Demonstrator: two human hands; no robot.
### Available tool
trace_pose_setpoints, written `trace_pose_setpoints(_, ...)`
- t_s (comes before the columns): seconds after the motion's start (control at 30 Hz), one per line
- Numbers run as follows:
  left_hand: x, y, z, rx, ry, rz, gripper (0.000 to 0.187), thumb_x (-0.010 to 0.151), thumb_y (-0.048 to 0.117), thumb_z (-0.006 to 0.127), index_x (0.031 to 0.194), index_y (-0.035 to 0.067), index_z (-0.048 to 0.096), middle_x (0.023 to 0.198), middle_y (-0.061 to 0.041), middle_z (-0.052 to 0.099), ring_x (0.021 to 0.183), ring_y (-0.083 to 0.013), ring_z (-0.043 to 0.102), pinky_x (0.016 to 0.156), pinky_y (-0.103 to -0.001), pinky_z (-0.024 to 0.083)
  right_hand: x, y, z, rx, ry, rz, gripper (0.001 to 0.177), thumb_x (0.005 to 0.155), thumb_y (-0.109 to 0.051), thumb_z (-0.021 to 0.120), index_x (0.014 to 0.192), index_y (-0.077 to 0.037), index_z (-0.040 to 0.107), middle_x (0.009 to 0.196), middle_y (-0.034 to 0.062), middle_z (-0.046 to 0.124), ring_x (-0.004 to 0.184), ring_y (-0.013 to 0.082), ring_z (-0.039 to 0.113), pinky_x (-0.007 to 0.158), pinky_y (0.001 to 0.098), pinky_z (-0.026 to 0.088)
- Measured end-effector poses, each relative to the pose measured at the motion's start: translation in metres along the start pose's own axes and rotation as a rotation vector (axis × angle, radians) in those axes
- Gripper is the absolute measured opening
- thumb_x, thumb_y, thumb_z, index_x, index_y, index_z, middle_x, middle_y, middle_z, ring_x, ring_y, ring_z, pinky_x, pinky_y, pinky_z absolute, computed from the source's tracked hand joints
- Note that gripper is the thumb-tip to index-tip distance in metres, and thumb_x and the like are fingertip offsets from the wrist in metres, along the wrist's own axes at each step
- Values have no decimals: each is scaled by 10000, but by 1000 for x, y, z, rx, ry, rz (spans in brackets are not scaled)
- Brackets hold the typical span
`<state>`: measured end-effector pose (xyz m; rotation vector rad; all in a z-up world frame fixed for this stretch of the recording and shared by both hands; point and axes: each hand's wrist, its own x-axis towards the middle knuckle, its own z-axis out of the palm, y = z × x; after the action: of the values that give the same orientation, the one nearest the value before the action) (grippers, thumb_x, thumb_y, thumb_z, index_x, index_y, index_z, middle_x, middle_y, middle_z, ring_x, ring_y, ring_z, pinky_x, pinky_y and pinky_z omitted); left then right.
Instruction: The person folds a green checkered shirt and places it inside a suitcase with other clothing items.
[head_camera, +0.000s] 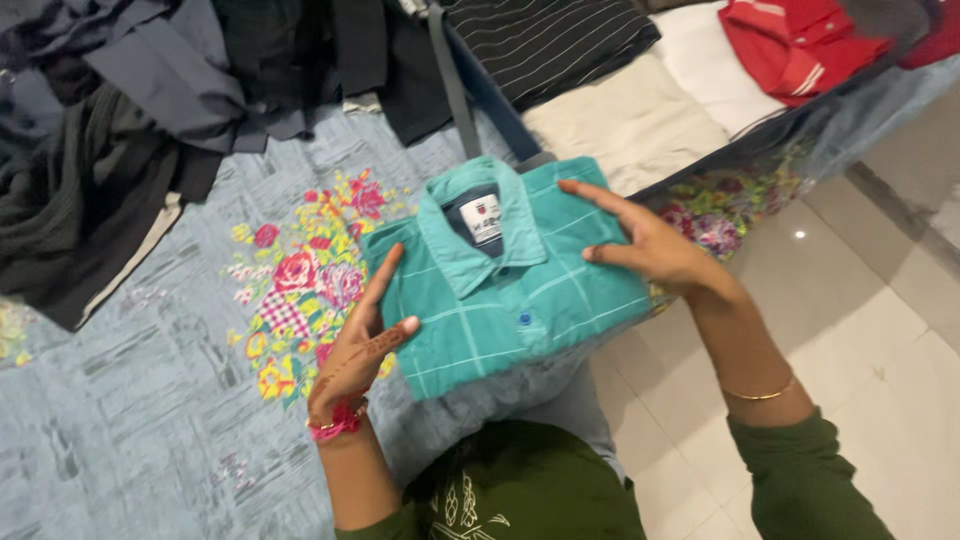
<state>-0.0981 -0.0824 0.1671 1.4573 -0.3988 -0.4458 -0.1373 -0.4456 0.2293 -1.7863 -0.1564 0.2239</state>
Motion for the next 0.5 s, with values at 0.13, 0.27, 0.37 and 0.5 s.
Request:
trace_pose_setpoints(0.13, 50, 24, 34, -9, -100, 49, 920, 846, 87, 759, 1634, 87, 284, 1703, -141, 286, 1581, -248, 222, 1239, -357, 200, -5, -16, -56, -129, 106, 18, 809, 801, -3, 669, 1564, -124, 430, 1586, 83, 455, 1389, 188, 463, 1136, 309, 384)
trace_pose_setpoints(0.27, 106, 39, 64, 91, -160, 2, 978, 869, 33, 769, 1688, 153, 248, 1657, -174, 411, 1128, -270, 495, 926, -347, 465, 5, -21, -117, -58, 198, 60, 829, 779, 13, 653, 1572, -140, 462, 1544, 71, 517, 1327, 186, 531, 1086, 314, 453)
trace_pose_setpoints(0.37, 153, 41, 83, 60, -196, -49, 1011, 868, 25, 771, 1700, 196, 222, 1429, -285, 528, 839, -198, 585, 700, -300, 550, 22, -17, -161, 12, 199, 72, 824, 794, 10, 645, 1583, -145, 461, 1491, 69, 550, 1261, 182, 574, 1030, 328, 506)
trace_pose_setpoints(0.5, 220, 24, 103, -6, -296, 75, 995, 848, -12, 727, 1639, 169, 151, 1638, -167, 348, 1017, -196, 635, 703, -307, 609, 46, -1, -213, -25, 175, 51, 813, 817, 19, 626, 1593, -149, 451, 1492, 52, 547, 1272, 160, 572, 1021, 326, 514)
